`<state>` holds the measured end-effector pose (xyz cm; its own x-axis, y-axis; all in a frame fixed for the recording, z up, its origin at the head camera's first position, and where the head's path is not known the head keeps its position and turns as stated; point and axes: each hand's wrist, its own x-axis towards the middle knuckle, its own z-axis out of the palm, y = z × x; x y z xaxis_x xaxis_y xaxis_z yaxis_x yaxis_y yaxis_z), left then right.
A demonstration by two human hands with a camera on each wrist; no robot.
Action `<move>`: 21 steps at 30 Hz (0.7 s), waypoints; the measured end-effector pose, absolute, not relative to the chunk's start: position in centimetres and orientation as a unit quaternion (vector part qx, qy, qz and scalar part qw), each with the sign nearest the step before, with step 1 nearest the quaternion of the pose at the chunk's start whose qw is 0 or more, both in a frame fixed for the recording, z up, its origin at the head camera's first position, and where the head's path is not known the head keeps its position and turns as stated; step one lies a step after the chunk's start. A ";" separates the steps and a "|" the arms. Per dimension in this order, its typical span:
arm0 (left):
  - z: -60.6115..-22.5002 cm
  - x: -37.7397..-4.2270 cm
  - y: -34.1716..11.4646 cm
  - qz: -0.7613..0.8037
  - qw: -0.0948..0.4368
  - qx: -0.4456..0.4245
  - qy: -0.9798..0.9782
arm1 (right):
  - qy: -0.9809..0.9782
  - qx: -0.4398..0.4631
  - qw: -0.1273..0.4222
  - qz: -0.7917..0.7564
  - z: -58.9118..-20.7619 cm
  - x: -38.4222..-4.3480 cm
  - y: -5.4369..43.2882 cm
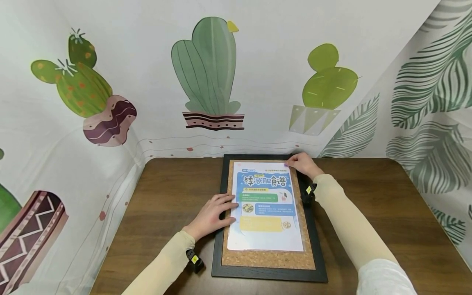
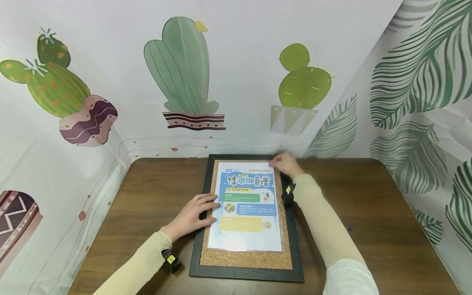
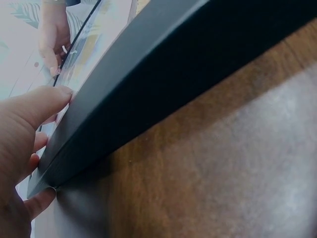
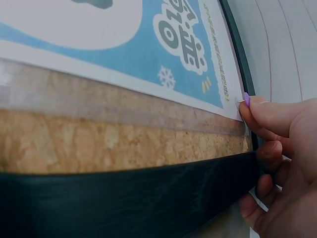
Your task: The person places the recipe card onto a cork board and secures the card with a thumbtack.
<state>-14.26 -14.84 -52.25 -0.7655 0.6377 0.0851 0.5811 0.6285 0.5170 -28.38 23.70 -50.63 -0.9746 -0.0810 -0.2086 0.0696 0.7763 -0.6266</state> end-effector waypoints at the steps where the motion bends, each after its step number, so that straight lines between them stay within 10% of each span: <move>1: -52.3 -14.3 -14.8 0.267 0.053 0.339 0.901 | 0.936 -0.001 0.113 -0.334 -50.6 -28.4 23.7; 21: -52.4 -14.4 -14.8 0.267 0.052 0.339 0.901 | 0.937 0.015 0.132 -0.323 -50.4 -28.7 23.5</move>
<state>-14.35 -14.83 -52.38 -0.7655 0.6375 0.0875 0.5824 0.6285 0.5156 -28.67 23.55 -50.43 -0.9649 -0.0572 -0.2565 0.1128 0.7915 -0.6007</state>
